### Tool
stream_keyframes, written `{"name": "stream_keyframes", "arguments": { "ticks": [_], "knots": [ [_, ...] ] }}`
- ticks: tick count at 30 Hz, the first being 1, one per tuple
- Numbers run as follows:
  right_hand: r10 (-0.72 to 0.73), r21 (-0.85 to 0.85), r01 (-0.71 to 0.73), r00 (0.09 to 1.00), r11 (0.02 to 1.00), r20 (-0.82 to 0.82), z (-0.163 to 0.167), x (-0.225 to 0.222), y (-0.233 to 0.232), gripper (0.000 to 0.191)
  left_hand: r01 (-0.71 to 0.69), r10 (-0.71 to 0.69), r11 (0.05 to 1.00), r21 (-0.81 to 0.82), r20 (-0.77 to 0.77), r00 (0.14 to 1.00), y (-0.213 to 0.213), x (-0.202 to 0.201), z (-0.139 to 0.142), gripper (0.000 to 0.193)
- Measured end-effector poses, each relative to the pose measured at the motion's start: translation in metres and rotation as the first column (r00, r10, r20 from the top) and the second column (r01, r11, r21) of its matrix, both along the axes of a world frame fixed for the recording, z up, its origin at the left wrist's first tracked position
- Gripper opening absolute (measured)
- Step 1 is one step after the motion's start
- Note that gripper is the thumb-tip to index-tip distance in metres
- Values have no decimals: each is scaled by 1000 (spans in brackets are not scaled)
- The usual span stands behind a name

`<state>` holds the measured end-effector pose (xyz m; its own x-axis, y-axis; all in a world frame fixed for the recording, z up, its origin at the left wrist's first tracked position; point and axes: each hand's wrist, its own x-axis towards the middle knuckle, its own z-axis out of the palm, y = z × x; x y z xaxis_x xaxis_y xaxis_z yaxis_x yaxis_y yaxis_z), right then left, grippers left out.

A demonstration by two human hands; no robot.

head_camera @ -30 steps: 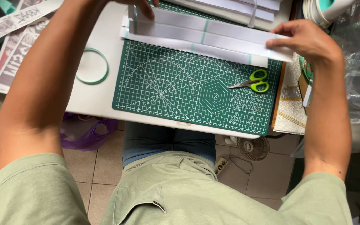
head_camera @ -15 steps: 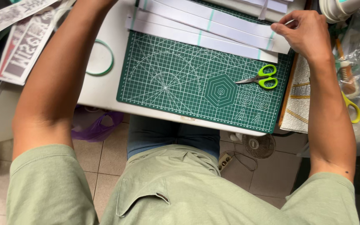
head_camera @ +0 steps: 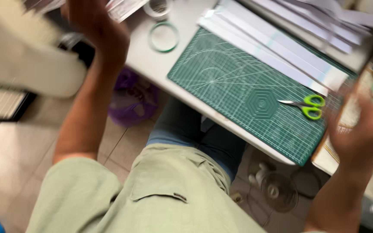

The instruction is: The person arranges long white paper strips on a green cutting mat, then uses yellow-handled scissors to cut a strip along a marked line. The person also handles printed paper strips with text and graphics, peeling and folding them.

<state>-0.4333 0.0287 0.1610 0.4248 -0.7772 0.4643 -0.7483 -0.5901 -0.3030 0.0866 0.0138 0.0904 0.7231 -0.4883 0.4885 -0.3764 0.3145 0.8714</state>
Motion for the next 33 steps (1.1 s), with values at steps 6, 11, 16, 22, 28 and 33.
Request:
{"name": "stream_keyframes", "arguments": {
  "ticks": [6, 11, 16, 22, 28, 33],
  "knots": [
    [709, 803, -590, 600, 79, 371, -59, 82, 67, 47, 110, -176, 984, 137, 769, 615, 153, -15, -60, 16],
    [678, 836, -476, 712, 273, 184, -128, 105, 87, 40, 75, -560, 814, 576, 744, 364, 219, -35, -110, 32],
    [733, 848, -434, 675, 303, 83, -172, 90, 92, 33, -64, -505, 750, 659, 633, 587, 215, -45, -155, 55],
    [577, 982, 20, 807, 190, -127, -211, 99, 95, 32, -32, -409, 480, 876, 256, 876, 197, -71, -189, 95],
    [343, 983, -27, 938, 183, -39, -260, 163, 83, 26, -29, -337, 453, 891, 201, 920, 200, -63, -199, 97],
    [447, 946, -140, 895, 293, -6, -316, 216, 53, 25, -5, -323, 475, 880, 180, 929, 214, -61, -217, 98]
  ]
}}
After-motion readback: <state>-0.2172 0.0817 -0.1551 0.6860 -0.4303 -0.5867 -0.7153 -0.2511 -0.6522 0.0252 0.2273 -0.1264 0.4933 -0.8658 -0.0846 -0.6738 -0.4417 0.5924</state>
